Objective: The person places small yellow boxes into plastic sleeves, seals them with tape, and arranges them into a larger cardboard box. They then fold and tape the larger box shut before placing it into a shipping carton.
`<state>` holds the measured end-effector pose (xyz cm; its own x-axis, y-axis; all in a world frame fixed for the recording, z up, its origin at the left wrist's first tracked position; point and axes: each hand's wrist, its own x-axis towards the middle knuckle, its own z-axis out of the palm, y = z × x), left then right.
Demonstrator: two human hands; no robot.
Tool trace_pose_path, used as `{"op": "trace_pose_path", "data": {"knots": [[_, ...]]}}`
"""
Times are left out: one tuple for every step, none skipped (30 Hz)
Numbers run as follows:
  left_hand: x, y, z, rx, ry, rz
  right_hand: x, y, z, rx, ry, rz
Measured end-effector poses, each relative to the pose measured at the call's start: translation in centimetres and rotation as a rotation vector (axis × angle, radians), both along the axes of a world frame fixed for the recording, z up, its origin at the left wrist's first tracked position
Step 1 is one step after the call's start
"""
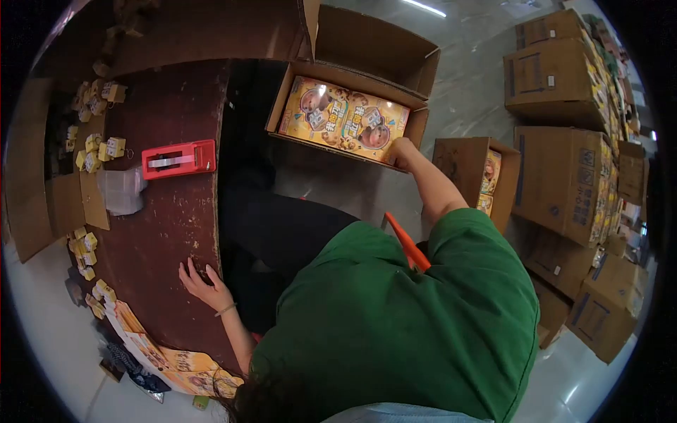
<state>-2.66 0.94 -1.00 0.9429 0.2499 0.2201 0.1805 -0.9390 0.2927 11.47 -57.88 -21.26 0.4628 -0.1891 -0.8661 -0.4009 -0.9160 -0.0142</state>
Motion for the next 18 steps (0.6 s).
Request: {"op": "trace_pose_path", "data": {"knots": [[0.0, 0.2, -0.1, 0.001, -0.002, -0.002, -0.6, 1.8, 2.0, -0.03, -0.05, 0.059], [-0.1, 0.1, -0.2, 0.001, -0.004, 0.003, -0.8, 2.5, 0.7, -0.039, -0.204, 0.153], [-0.2, 0.1, -0.2, -0.004, -0.004, 0.004, -1.0, 2.4, -3.0, -0.047, -0.25, 0.108], [-0.3, 0.2, -0.1, -0.007, -0.004, 0.002, -1.5, 1.8, -8.3, -0.052, -0.295, 0.06], [-0.1, 0.1, -0.2, -0.013, -0.01, 0.001, -1.2, 1.3, -9.3, -0.019, -0.323, 0.051], [-0.1, 0.1, -0.3, -0.009, -0.012, 0.0, -0.9, 1.0, -10.2, 0.015, -0.351, 0.044], [-0.3, 0.3, -0.3, -0.005, -0.009, -0.004, -1.3, 1.3, -9.2, 0.056, -0.322, 0.078], [-0.1, 0.3, -0.4, -0.004, -0.015, -0.002, -1.1, 1.6, -7.8, 0.094, -0.302, 0.119], [0.0, 0.1, -0.4, 0.008, -0.01, -0.008, -0.6, 1.9, -6.0, 0.131, -0.286, 0.166], [0.1, 0.1, -0.2, 0.022, -0.007, -0.006, 0.2, 2.5, -4.2, 0.203, -0.2, 0.177], [0.0, -0.1, -0.1, 0.036, -0.01, 0.009, -0.1, 2.9, -4.8, 0.217, -0.335, 0.078], [0.1, -0.3, 0.0, 0.045, -0.009, 0.01, -0.4, 3.6, -5.9, 0.244, -0.468, -0.006], [0.1, -0.4, 0.1, 0.061, -0.007, 0.028, 0.4, 5.6, -2.8, 0.205, -0.541, 0.079], [0.1, -0.4, 0.1, 0.065, 0.002, 0.044, 1.2, 7.9, 2.2, 0.178, -0.616, 0.175], [0.5, -1.0, 1.0, 0.036, 0.014, 0.054, 1.9, 9.9, 6.1, 0.338, -0.638, 0.059], [0.4, -1.1, 1.3, 0.043, 0.033, 0.069, 2.4, 11.9, 8.5, 0.511, -0.632, -0.051], [0.3, -1.4, 1.5, 0.028, 0.014, 0.092, 2.6, 13.5, 9.0, 0.619, -0.627, -0.107], [0.3, -1.5, 1.7, -0.011, -0.012, 0.1, 2.9, 14.9, 9.4, 0.728, -0.604, -0.164]]}}
